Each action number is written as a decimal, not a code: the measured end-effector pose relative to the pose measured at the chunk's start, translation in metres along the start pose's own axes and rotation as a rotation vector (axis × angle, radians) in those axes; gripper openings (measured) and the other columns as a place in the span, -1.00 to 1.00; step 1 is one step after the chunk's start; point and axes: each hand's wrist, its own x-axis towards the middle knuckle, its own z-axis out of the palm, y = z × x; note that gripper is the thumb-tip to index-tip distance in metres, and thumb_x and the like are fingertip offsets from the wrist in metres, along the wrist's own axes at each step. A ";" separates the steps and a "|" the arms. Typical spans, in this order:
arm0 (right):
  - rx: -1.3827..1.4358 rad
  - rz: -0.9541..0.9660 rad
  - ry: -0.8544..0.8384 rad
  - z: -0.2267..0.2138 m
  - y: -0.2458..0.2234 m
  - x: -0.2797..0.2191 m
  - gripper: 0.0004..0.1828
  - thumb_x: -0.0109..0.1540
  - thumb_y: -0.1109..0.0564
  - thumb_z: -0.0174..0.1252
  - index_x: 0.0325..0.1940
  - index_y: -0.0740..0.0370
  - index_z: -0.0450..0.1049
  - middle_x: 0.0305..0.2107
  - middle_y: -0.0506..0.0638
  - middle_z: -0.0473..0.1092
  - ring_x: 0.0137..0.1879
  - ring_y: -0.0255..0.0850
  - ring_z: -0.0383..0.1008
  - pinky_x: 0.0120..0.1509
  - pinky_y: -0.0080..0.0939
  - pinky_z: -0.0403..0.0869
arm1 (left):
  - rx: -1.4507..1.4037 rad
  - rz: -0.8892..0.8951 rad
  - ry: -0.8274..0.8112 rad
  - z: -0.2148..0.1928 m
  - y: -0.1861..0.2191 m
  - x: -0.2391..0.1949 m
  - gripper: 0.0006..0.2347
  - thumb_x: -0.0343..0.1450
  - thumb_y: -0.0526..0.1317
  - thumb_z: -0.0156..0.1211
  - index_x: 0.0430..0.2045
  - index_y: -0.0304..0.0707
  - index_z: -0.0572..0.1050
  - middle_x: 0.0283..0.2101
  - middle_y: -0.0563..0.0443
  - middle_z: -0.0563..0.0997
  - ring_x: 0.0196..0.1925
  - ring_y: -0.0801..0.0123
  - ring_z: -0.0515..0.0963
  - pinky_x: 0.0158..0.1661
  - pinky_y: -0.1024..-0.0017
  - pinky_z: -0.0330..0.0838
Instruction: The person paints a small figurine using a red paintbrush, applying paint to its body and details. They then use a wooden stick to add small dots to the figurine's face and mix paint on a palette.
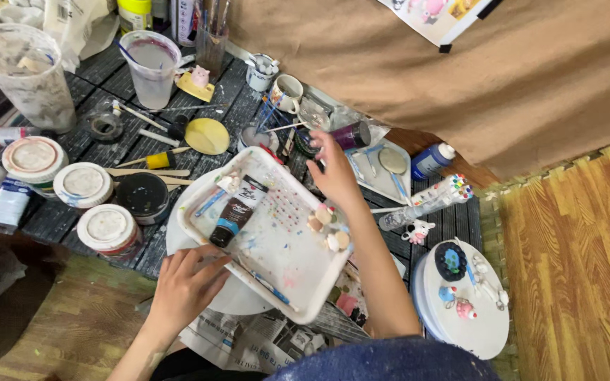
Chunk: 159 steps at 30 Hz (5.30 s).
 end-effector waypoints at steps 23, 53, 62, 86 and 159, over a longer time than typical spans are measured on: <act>0.549 0.511 0.643 0.042 -0.004 -0.283 -0.88 0.36 0.33 0.07 -0.01 0.29 0.37 -0.07 0.05 0.45 0.09 -0.24 0.45 0.21 -0.27 0.40 | -0.119 0.189 -0.291 0.064 0.054 0.014 -0.66 0.26 -0.38 0.19 -0.08 -0.08 0.58 -0.05 0.13 0.66 0.06 0.37 0.59 0.22 0.10 0.19; 0.353 0.209 0.188 0.017 -0.098 -0.234 -0.76 0.39 0.13 -0.02 0.02 0.17 0.54 0.02 0.06 0.50 0.38 -0.01 0.41 0.76 0.30 -0.05 | -0.411 0.251 -0.442 0.151 0.092 0.008 -0.57 0.21 -0.34 0.20 0.01 -0.46 0.47 0.21 -0.40 0.48 0.20 -0.18 0.49 0.21 0.04 0.26; 0.831 0.283 0.344 0.041 -0.114 -0.243 -0.16 0.47 -0.12 -0.21 0.69 0.32 -0.34 0.67 0.20 -0.40 0.78 0.04 -0.48 0.78 0.03 -0.36 | -0.955 -0.180 -0.395 0.144 0.122 0.027 -0.46 0.58 -0.04 -0.38 0.44 -0.44 0.00 0.52 -0.37 0.06 0.55 -0.03 0.04 0.42 0.22 -0.10; 0.929 0.299 0.551 0.009 -0.083 -0.280 0.06 0.42 -0.53 -0.32 0.70 0.22 -0.44 0.66 0.17 -0.46 0.76 -0.01 -0.51 0.74 0.10 -0.35 | -0.919 0.111 -0.452 0.158 0.201 0.012 -0.30 0.56 0.21 -0.60 0.51 -0.36 -0.12 0.62 -0.36 -0.24 0.67 -0.20 -0.31 0.51 -0.07 -0.42; 0.866 0.381 0.076 0.041 -0.032 -0.254 -0.94 0.42 0.27 0.00 -0.03 0.30 0.34 -0.26 -0.10 0.26 -0.11 -0.37 0.26 0.05 -0.35 0.31 | 0.435 -0.089 -0.059 0.049 0.009 0.073 -0.52 0.29 0.01 0.29 0.06 -0.23 0.54 0.21 -0.15 0.50 0.27 -0.03 0.41 0.25 -0.06 0.20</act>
